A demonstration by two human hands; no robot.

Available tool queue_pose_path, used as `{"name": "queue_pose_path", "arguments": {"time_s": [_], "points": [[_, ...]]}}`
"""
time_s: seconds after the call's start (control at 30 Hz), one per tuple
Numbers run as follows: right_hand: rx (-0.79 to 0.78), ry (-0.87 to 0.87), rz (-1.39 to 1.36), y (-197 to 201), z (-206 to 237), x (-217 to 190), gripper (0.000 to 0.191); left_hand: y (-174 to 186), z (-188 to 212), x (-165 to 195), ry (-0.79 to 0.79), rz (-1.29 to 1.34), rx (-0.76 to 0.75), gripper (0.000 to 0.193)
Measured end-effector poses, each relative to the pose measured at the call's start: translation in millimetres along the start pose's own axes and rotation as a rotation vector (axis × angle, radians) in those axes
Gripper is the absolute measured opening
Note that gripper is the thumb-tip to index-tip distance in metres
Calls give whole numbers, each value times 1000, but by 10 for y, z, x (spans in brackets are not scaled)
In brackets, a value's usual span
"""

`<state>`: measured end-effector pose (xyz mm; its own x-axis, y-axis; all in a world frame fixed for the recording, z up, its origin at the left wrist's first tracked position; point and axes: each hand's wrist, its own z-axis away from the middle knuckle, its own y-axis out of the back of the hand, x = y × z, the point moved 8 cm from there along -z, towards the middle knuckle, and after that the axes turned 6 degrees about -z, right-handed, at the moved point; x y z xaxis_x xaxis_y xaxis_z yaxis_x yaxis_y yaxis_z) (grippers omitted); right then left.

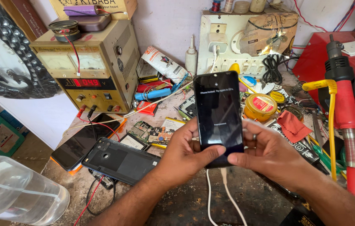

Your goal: The person powers on a Realme smartphone, enters a passcode, and then disassembles the device to access the motherboard. They use a red cloth to clean the motherboard and its connectors before placing it back into the phone chassis.

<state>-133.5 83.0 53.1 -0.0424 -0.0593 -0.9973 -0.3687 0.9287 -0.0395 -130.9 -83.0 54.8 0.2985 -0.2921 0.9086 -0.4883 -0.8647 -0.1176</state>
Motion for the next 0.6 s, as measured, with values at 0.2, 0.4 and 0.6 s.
{"name": "queue_pose_path", "arguments": {"time_s": [0.2,0.4,0.6], "points": [[147,79,391,-35,99,-52,56,-7,-3,-159,8,3,31,62],[256,563,1043,-644,554,-390,56,15,183,-396,77,-173,-20,86],[147,835,940,-888,832,-615,54,-68,246,-706,286,339,-119,64]]}}
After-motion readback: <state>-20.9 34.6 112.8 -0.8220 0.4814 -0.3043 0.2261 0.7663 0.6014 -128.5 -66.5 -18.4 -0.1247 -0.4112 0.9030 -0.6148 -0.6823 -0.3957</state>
